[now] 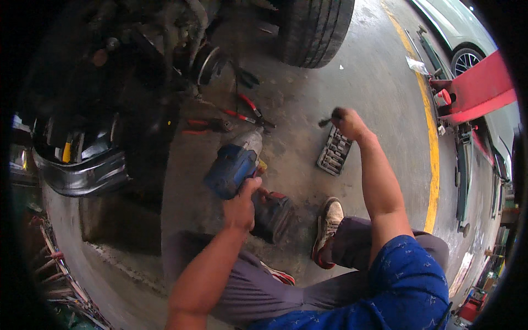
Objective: The person walks through an auto repair shop and retrieves a cordless impact wrench. They then kneel under a raised vehicle and use the wrench to remove bolts from the front suspension assembly, detaching a metal bracket.
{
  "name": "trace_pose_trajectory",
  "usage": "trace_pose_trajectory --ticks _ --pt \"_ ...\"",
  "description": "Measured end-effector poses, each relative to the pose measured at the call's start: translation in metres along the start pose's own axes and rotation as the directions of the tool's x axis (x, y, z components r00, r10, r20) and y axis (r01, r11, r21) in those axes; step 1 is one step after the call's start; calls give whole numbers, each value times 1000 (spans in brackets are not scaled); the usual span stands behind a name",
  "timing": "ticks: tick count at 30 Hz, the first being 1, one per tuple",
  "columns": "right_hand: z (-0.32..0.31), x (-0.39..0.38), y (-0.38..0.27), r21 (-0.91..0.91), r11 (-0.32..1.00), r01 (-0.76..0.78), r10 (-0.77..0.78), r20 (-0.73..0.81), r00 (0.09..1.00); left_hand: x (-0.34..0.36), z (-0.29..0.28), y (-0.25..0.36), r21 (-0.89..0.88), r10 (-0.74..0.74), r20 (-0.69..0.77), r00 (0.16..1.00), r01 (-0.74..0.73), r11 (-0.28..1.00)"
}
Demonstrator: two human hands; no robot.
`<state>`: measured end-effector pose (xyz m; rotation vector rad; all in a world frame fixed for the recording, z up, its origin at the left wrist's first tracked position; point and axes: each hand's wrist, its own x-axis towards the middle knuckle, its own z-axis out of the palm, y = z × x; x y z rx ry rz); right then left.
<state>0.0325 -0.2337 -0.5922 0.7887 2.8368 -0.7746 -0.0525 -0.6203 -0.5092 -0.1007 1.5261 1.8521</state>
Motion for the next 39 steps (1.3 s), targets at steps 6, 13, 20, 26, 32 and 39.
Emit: trace_pose_trajectory --ticks 6,13,20,26,32,39 --pt "-57 7 -135 855 502 128 -261 9 965 0 -10 22 -44 106 66 992 -103 994" --pt "-55 -3 -200 881 438 180 -426 27 904 -12 -26 37 -27 204 116 972 -202 979" --pt "-44 5 -228 903 429 18 -447 195 873 -20 -48 36 10 282 134 950 -286 958" --pt "-45 8 -258 864 455 -214 -374 404 835 -18 -64 40 11 340 159 927 -346 938" --pt "-19 -1 -296 937 287 -199 -270 279 922 -3 -86 21 143 471 155 869 -491 859" --pt "50 -14 -356 948 -139 -286 -312 232 921 13 -88 10 -275 356 20 934 -338 900"
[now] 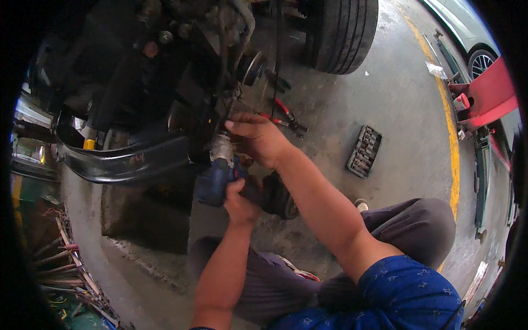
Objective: The person walks through an auto repair shop and retrieves a cordless impact wrench. They then kneel under a raised vehicle and use the wrench to remove bolts from the front suspension assembly, detaching a metal bracket.
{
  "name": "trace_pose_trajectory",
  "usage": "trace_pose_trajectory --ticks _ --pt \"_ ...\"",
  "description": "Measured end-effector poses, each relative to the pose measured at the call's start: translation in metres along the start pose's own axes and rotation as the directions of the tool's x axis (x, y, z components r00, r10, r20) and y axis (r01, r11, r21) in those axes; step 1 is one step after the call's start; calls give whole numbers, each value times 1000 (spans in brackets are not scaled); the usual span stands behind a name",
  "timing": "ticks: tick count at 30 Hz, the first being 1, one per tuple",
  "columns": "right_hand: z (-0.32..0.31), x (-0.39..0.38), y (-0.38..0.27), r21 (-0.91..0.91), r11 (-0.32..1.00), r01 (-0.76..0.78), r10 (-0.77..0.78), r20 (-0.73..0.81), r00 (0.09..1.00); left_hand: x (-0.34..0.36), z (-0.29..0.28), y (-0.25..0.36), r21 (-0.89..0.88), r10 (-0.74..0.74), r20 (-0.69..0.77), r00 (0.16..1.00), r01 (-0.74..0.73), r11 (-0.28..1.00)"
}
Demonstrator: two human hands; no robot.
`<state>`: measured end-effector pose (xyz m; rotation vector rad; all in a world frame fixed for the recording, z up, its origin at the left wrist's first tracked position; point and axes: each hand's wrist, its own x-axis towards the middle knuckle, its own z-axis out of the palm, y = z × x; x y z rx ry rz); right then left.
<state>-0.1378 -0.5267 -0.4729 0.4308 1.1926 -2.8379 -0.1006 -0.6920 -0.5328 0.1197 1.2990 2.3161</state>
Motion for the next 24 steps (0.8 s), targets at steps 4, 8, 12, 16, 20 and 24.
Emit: trace_pose_trajectory --ticks 4,8,12,16,20,24 --pt "19 -5 -11 -121 993 -3 1 -20 1000 2 16 17 -208 -67 -61 996 53 977" --pt "7 15 -2 -119 991 59 -62 -15 998 14 18 11 3 50 -72 996 -49 999" --pt "6 21 -2 -277 956 95 -135 -130 982 21 18 1 33 81 -121 989 -78 996" --pt "7 33 7 -375 904 204 -276 -147 950 27 -8 -14 262 193 -118 974 -157 952" --pt "14 28 -1 -368 915 167 -255 -205 945 29 -1 0 130 33 -199 980 -7 992" --pt "13 33 -1 -370 910 190 -271 -182 945 34 8 7 120 76 -155 985 -58 991"
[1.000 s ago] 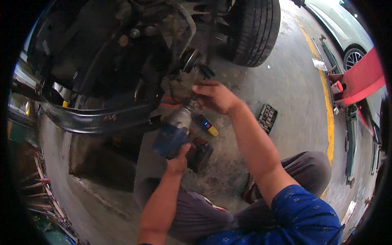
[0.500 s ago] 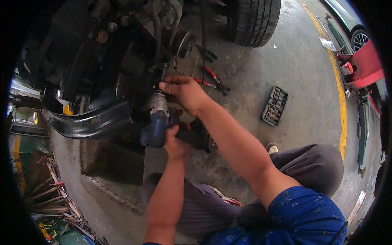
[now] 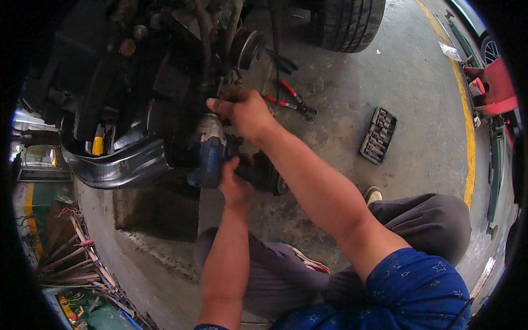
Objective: The person walks through an auto repair shop and retrieves a cordless impact wrench. They then kneel under a raised vehicle and use the wrench to remove bolts from the front suspension assembly, detaching a metal bracket.
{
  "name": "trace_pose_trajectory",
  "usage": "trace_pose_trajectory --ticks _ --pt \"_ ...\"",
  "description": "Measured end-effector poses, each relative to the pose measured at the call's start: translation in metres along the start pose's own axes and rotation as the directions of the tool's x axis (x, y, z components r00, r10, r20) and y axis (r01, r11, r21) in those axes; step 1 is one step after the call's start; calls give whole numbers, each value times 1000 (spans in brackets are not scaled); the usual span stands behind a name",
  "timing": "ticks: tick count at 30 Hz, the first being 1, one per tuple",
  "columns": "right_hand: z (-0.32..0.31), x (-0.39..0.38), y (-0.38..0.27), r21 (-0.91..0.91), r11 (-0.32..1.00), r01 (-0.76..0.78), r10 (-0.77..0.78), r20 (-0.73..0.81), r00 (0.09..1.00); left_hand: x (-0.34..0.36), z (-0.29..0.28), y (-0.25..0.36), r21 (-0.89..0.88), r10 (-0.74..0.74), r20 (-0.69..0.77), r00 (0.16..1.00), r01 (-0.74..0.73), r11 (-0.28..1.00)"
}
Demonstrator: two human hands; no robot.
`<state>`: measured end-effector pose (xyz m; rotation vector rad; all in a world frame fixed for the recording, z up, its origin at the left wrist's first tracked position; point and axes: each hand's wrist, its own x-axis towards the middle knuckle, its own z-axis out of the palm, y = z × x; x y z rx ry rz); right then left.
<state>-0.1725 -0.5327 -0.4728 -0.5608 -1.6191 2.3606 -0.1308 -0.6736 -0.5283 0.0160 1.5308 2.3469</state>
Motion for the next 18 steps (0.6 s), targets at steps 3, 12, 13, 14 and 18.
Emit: trace_pose_trajectory --ticks 3,12,13,14,18 --pt "4 0 4 -14 997 69 -70 -29 997 7 -10 -3 -23 -14 15 1000 14 1000" --pt "9 -9 -5 1 1000 16 -16 -62 998 14 -24 -5 -17 -24 -12 1000 23 1000" --pt "10 -9 -3 25 999 20 -18 -75 997 13 -24 -1 34 -32 2 999 32 999" --pt "9 -4 3 143 989 -21 25 -24 999 11 -22 2 86 -41 15 999 40 996" --pt "2 10 20 368 920 -134 77 166 983 7 -11 10 195 -2 10 1000 0 981"
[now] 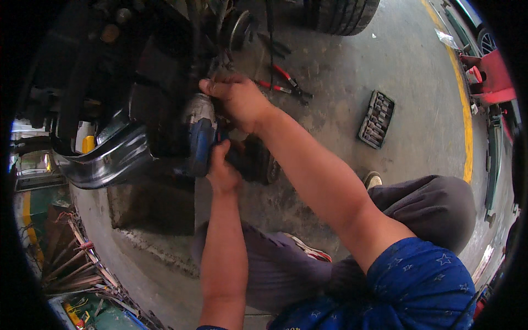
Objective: The person walks through an auto repair shop and retrieves a cordless impact wrench. They then kneel under a raised vehicle and use the wrench to remove bolts from the front suspension assembly, detaching a metal bracket.
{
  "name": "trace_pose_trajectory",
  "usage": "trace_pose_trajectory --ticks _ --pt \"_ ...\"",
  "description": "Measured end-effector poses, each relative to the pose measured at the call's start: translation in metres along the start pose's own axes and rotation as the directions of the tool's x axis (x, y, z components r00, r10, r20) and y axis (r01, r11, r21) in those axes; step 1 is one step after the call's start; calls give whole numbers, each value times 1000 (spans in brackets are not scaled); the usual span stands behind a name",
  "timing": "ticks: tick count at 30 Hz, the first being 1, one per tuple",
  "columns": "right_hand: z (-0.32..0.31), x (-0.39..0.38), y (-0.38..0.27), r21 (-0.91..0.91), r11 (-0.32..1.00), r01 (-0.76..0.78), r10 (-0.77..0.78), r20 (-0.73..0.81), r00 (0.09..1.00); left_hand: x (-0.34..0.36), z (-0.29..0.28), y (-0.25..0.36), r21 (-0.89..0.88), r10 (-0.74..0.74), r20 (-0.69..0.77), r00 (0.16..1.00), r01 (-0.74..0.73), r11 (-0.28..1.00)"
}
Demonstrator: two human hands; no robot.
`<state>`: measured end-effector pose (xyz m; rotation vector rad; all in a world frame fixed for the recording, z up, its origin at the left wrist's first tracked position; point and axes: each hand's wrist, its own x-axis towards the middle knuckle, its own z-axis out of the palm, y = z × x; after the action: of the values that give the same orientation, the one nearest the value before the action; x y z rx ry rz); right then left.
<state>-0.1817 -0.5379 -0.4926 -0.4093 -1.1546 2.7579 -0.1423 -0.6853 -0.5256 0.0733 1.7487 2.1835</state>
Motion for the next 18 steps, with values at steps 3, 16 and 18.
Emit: trace_pose_trajectory --ticks 3,16,18 --pt "-2 5 6 -16 999 46 -46 8 999 4 -1 -3 101 131 70 989 -138 985" --pt "2 -7 -9 -199 978 69 -63 34 997 26 -34 -30 552 479 111 871 -455 699" --pt "1 -8 -8 -216 974 64 -56 43 997 22 -34 -35 623 578 71 813 -489 611"
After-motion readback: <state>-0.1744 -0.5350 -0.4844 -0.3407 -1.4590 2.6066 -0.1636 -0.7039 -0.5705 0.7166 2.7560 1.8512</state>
